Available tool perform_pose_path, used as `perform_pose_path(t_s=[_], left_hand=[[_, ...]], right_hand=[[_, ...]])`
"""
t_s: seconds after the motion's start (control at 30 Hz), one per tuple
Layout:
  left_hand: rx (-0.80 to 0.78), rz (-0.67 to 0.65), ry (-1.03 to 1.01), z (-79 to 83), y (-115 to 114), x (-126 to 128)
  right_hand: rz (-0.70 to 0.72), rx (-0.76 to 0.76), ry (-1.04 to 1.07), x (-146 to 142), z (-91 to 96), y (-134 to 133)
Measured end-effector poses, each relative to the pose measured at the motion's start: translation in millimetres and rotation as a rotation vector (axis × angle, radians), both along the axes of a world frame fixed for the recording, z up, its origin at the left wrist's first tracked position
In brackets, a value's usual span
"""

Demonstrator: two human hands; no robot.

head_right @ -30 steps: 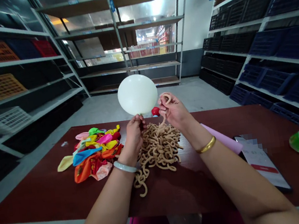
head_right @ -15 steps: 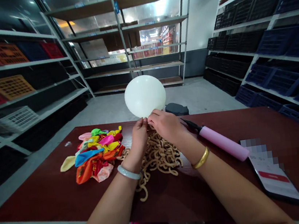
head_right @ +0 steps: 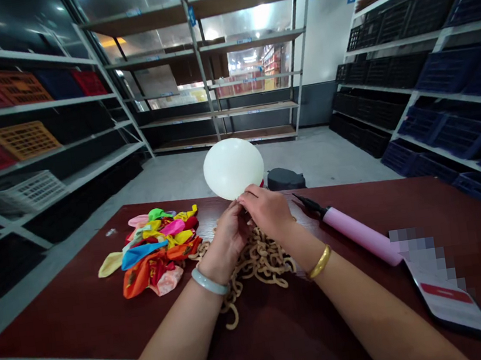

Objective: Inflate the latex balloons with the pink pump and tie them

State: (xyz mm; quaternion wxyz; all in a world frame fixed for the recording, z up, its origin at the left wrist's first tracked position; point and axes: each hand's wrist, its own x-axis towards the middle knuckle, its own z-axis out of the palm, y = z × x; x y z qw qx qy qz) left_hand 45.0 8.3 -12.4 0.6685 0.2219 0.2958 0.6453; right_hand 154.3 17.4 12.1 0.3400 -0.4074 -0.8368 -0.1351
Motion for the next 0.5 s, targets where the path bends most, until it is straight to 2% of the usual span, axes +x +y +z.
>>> perform_pose_path(t_s=[0.13,0.23,0.37,0.5], left_hand=[[0.037,0.003,-0.055,-1.7,1,2],[0.097,0.121,-0.01,-4.6,3,4],[0.137,0.321,0.278,-11.9,13,-2],[0.14,0.29,0.513,-15.6,19,-13]], right_hand=[[-0.025,-0.018,-0.027,-1,0.0,-4],[-0.012,-0.047,-0.053,-4,-2.4,-8],[0.062,-0.189,-0.027,-4,0.3,-8],[0.258,-0.438,0.239,0,24.8,1]])
